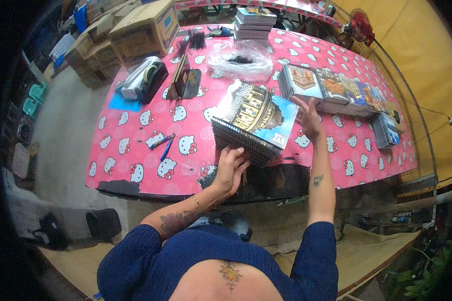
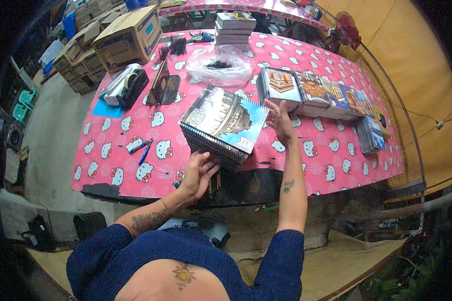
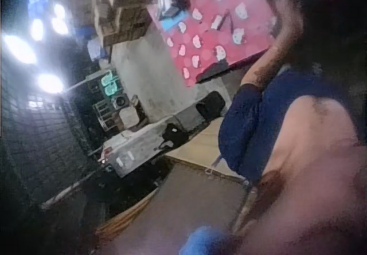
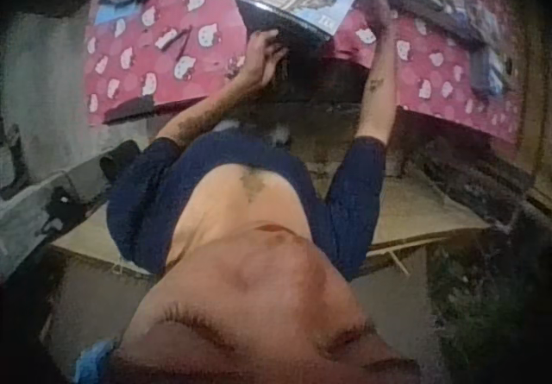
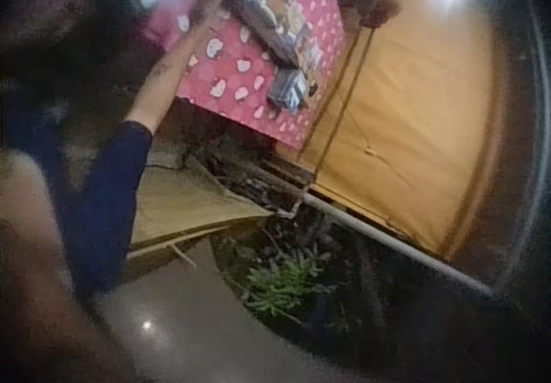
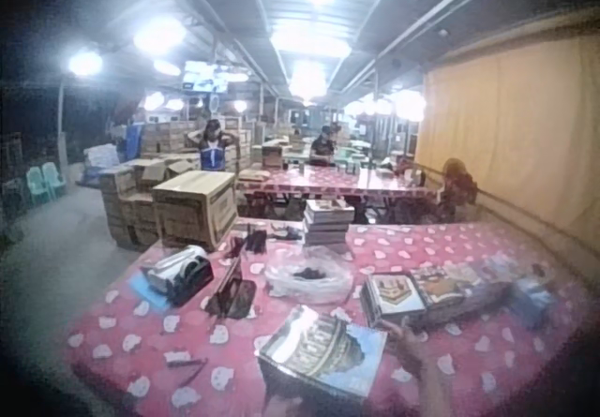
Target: The person uses a utility knife to cut through plastic wrap on a stack of posters, removes individual prints from a box, and organizes them on a table.
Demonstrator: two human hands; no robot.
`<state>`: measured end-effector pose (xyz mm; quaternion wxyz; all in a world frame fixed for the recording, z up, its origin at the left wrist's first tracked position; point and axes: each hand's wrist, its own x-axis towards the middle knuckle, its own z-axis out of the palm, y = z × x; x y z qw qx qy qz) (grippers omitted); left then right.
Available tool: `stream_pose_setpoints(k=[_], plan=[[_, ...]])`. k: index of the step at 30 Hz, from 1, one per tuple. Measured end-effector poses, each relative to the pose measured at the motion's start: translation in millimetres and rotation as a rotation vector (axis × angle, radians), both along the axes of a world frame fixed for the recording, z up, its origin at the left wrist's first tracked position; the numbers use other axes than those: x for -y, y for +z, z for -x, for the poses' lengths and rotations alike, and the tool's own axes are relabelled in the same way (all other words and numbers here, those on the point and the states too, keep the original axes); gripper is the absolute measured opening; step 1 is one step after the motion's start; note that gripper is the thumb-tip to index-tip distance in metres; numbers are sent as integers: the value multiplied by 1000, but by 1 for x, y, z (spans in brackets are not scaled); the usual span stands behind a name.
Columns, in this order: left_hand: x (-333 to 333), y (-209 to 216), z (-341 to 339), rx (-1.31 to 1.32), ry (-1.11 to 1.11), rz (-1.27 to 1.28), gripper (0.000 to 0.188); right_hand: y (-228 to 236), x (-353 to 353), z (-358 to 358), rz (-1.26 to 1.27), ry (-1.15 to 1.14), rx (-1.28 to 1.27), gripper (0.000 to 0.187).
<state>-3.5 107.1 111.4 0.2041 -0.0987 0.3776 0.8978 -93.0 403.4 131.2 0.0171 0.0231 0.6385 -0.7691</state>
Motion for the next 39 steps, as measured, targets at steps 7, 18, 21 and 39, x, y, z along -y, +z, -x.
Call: stream_pose_setpoints(k=[7, 18, 21, 39], plan=[[-4, -11, 7, 261, 114, -113, 50, -16, 7, 24, -101, 308, 152, 98], [-53, 42, -15, -103, 304, 205, 72, -3, -4, 24, -238, 635, 125, 106], [-64, 42, -5, -161, 256, 172, 64, -7, -12, 30, -178, 659, 108, 102], [-31, 18, 7, -29, 246, 47, 43, 12, 17, 0, -442, 476, -49, 70]])
